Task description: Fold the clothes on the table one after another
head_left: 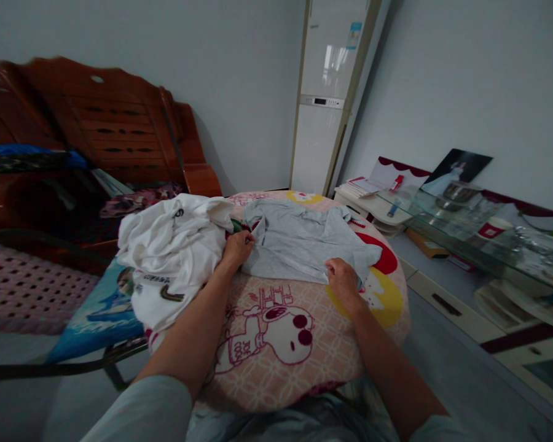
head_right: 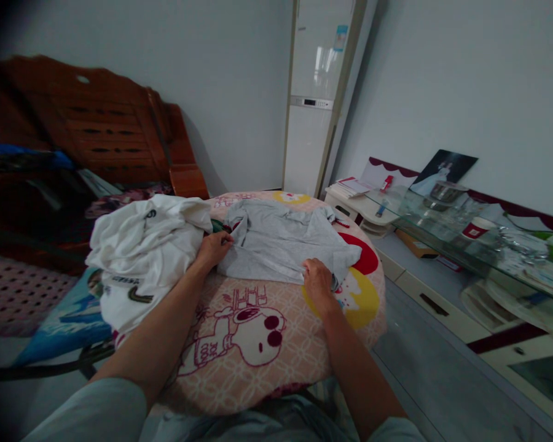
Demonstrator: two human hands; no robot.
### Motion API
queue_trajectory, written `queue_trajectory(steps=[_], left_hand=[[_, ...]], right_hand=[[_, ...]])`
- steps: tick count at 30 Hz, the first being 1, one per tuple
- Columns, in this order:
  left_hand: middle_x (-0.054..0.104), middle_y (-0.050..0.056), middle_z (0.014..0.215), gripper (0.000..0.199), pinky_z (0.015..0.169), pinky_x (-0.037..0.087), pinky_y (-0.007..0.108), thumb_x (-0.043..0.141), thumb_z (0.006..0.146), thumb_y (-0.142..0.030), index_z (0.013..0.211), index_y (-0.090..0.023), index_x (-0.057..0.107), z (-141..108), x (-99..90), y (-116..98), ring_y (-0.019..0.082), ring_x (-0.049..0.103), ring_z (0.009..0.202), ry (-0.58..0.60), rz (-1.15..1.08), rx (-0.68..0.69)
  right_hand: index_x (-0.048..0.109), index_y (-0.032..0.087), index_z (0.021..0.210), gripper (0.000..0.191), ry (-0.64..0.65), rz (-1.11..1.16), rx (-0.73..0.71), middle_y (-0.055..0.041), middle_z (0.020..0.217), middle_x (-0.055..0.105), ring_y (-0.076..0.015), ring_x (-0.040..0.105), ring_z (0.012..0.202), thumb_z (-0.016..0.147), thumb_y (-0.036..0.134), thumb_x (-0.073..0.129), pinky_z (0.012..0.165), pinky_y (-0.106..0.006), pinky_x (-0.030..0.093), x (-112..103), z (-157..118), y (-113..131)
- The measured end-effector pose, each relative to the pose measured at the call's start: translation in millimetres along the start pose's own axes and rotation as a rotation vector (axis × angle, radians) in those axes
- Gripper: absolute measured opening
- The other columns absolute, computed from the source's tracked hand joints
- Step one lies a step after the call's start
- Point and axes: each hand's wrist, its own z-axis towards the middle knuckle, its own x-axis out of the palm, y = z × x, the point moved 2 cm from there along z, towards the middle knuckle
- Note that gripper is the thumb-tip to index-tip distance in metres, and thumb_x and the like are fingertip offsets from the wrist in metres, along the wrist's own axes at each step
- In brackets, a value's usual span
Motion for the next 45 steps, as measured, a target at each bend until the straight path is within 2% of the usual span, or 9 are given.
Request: queue_trajectory(steps=[4, 7, 11, 17, 26, 30, 35, 39, 45], left_hand=[[0.072, 0.006, 0.070, 0.009, 0.071, 0.046, 0.031, 0.063, 0.065, -0.016, 0.062, -0.023, 0.067, 0.2, 1.4, 1.7, 0.025, 0.065, 0.073, -0.005, 0.001, 0.009], [0.072, 0.007, 0.072, 0.011, 0.075, 0.046, 0.032, 0.063, 0.064, -0.013, 0.060, -0.023, 0.065, 0.1, 0.0, -0.2, 0.026, 0.066, 0.077, 0.002, -0.040, -0.022], [0.072, 0.008, 0.074, 0.013, 0.079, 0.045, 0.035, 0.064, 0.065, -0.011, 0.059, -0.023, 0.064, -0.8, -2.2, -3.3, 0.028, 0.066, 0.079, 0.018, -0.085, -0.054], [0.071, 0.007, 0.071, 0.012, 0.075, 0.046, 0.031, 0.066, 0.066, -0.011, 0.062, -0.022, 0.066, -0.5, -2.0, -2.2, 0.026, 0.066, 0.077, 0.017, -0.034, -0.048], [0.077, 0.007, 0.095, 0.015, 0.085, 0.049, 0.026, 0.060, 0.078, -0.016, 0.085, -0.017, 0.074, -1.3, -3.7, -9.6, 0.021, 0.069, 0.089, 0.132, 0.215, -0.071], [0.077, 0.006, 0.096, 0.016, 0.085, 0.049, 0.027, 0.060, 0.079, -0.016, 0.087, -0.018, 0.074, -1.3, -4.1, -11.2, 0.021, 0.069, 0.090, 0.129, 0.240, -0.065], [0.076, 0.007, 0.092, 0.017, 0.080, 0.048, 0.027, 0.060, 0.079, -0.017, 0.088, -0.016, 0.074, 0.2, -7.0, -13.0, 0.021, 0.068, 0.085, 0.100, 0.188, -0.099], [0.075, 0.006, 0.085, 0.015, 0.073, 0.047, 0.026, 0.061, 0.077, -0.018, 0.085, -0.015, 0.073, 0.0, -10.2, -13.6, 0.019, 0.065, 0.076, 0.088, 0.108, -0.130], [0.071, 0.004, 0.078, 0.013, 0.066, 0.042, 0.025, 0.062, 0.072, -0.020, 0.080, -0.015, 0.071, 0.5, -10.4, -11.3, 0.017, 0.060, 0.069, 0.072, -0.079, -0.131]], right_hand=[[0.070, 0.018, 0.090, 0.028, -0.032, -0.008, -0.179, -0.0087, 0.092, 0.068, -0.0219, 0.060, 0.093, 0.076, 0.003, 0.051, 0.083, -0.031, 0.046, -4.5, -3.9, 12.5], [0.070, 0.018, 0.085, 0.021, 0.068, -0.029, -0.304, -0.0079, 0.086, 0.067, -0.0214, 0.059, 0.088, 0.080, 0.006, 0.054, 0.081, -0.031, 0.046, -2.5, -7.7, 22.0], [0.069, 0.017, 0.081, 0.015, 0.184, -0.130, -0.312, -0.0080, 0.085, 0.065, -0.0218, 0.056, 0.087, 0.080, 0.007, 0.057, 0.083, -0.033, 0.044, 3.6, -9.8, 20.1], [0.065, 0.017, 0.078, 0.016, 0.184, -0.214, -0.303, -0.0078, 0.085, 0.061, -0.0215, 0.054, 0.086, 0.086, 0.010, 0.053, 0.083, -0.032, 0.042, 6.5, -10.3, 9.5], [0.062, 0.016, 0.084, 0.022, 0.063, -0.212, -0.093, -0.0066, 0.083, 0.062, -0.0185, 0.054, 0.079, 0.093, 0.012, 0.043, 0.073, -0.029, 0.037, 11.5, -2.4, -1.0], [0.064, 0.016, 0.083, 0.018, 0.103, -0.321, -0.022, -0.0082, 0.087, 0.064, -0.0194, 0.056, 0.082, 0.094, 0.017, 0.049, 0.074, -0.029, 0.036, 11.3, 0.5, 0.9], [0.067, 0.014, 0.090, 0.017, 0.203, -0.419, 0.050, -0.0108, 0.093, 0.067, -0.0201, 0.058, 0.085, 0.095, 0.019, 0.051, 0.075, -0.029, 0.036, 8.5, 3.6, 3.7], [0.069, 0.016, 0.091, 0.011, 0.252, -0.331, 0.087, -0.0098, 0.095, 0.069, -0.0186, 0.060, 0.086, 0.090, 0.019, 0.059, 0.075, -0.027, 0.038, 2.8, 7.6, 1.9], [0.068, 0.017, 0.074, 0.012, 0.304, -0.128, 0.161, -0.0063, 0.077, 0.068, -0.0169, 0.058, 0.073, 0.079, 0.014, 0.057, 0.068, -0.027, 0.036, -5.0, 13.4, 1.8]])
